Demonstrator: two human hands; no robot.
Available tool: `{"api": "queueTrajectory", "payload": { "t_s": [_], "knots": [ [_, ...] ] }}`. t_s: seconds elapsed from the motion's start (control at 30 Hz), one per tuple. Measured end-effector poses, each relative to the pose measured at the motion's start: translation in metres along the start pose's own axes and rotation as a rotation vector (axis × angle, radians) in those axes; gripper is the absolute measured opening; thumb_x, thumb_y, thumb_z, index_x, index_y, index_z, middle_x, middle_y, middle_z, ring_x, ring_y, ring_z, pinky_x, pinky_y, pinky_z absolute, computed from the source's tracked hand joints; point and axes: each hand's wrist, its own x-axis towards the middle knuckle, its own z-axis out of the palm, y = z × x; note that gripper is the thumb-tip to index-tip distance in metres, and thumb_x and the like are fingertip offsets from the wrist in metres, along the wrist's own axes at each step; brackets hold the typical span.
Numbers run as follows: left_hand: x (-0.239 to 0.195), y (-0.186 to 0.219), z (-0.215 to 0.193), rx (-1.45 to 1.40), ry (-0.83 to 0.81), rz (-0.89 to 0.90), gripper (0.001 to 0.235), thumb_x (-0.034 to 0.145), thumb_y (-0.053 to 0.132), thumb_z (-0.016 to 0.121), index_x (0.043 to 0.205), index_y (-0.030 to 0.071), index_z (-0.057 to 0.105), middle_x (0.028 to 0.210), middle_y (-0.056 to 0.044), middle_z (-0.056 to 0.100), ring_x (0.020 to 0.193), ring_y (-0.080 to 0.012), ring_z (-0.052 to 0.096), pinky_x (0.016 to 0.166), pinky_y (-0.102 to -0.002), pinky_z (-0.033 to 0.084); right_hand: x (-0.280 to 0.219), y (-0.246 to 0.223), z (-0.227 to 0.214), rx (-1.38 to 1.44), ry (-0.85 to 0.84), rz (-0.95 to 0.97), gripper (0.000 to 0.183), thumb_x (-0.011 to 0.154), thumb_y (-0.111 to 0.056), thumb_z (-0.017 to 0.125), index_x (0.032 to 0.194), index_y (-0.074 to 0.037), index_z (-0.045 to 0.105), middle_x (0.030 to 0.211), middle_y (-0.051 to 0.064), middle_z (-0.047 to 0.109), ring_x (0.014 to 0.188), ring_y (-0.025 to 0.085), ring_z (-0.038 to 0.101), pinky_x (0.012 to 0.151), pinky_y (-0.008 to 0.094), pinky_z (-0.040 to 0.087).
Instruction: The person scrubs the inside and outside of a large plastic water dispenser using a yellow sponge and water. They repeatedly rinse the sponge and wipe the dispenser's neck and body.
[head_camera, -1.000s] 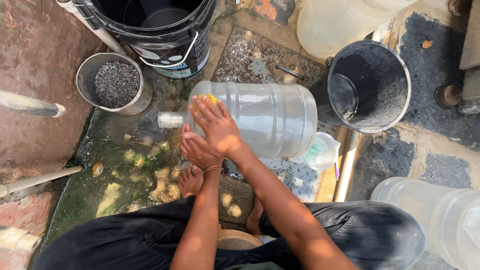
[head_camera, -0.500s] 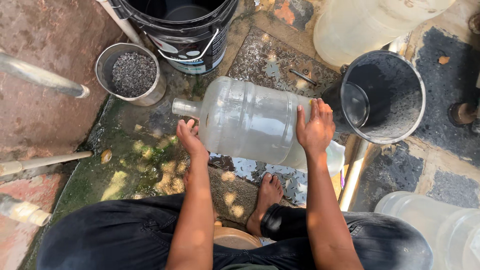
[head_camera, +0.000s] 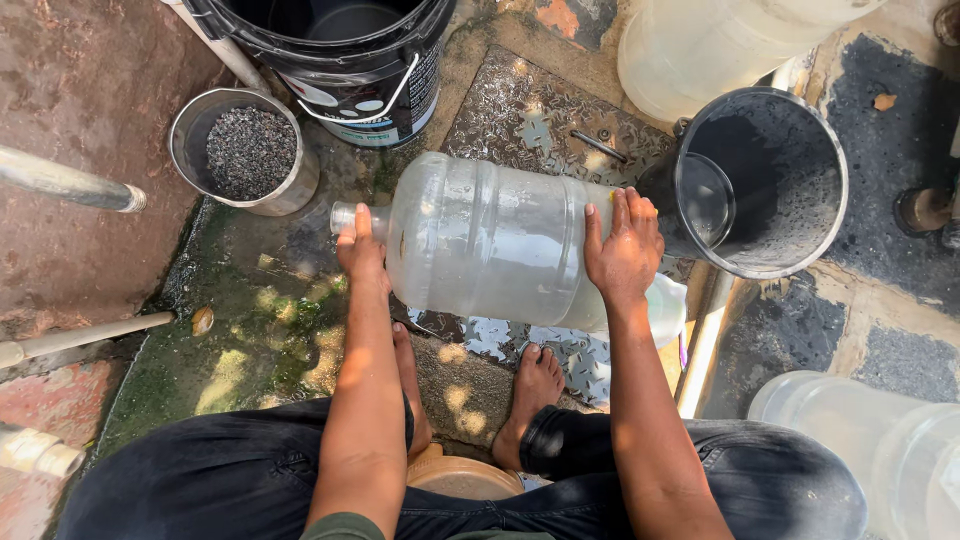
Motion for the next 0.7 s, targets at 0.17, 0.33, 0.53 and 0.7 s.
{"api": "queueTrajectory", "payload": {
  "t_s": [0.17,0.33,0.53,0.7],
  "knots": [
    [-0.001,-0.02,-0.024,0.168,0.284,0.187,0.045,0.097,0.047,0.068,0.114,0.006,0.063,0.096,-0.005,0.069,0.076,-0.0136,0.065,0.058,-0.028,0.049,0.027,-0.01,0.018,-0.021,-0.123,-0.08,0.06,0.108,-0.042,0.055,0.15,0.0,0.054,0.158,0.021,0.048,0.151,0.038,0.038,0.121,0.054,0.027],
    [-0.001,-0.031,-0.038,0.05,0.327,0.219,0.055,0.092,0.049,0.07,0.123,0.007,0.052,0.112,-0.008,0.067,0.091,-0.0178,0.07,0.068,-0.031,0.059,0.021,-0.117,0.028,0.067,-0.198,-0.112,0.079,0.105,-0.055,0.048,0.162,-0.005,0.028,0.167,0.021,0.032,0.157,0.036,0.022,0.126,0.056,0.008],
    [0.008,-0.026,-0.048,0.018,0.324,0.028,0.063,0.09,0.043,0.075,0.133,0.006,0.046,0.124,-0.013,0.065,0.106,-0.0249,0.068,0.082,-0.038,0.056,-0.027,-0.175,0.021,0.209,-0.606,-0.558,0.077,0.101,-0.063,0.038,0.16,-0.014,0.031,0.167,0.01,0.031,0.155,0.026,0.024,0.125,0.059,0.005],
    [0.007,-0.035,-0.035,-0.124,0.407,0.075,0.073,0.082,0.037,0.076,0.138,0.013,0.037,0.132,-0.012,0.06,0.114,-0.0292,0.066,0.087,-0.049,0.059,0.053,-0.043,0.008,0.081,-0.355,-0.03,0.065,0.108,-0.047,0.036,0.162,-0.01,0.033,0.169,0.012,0.031,0.157,0.029,0.025,0.125,0.062,-0.001]
  ]
}}
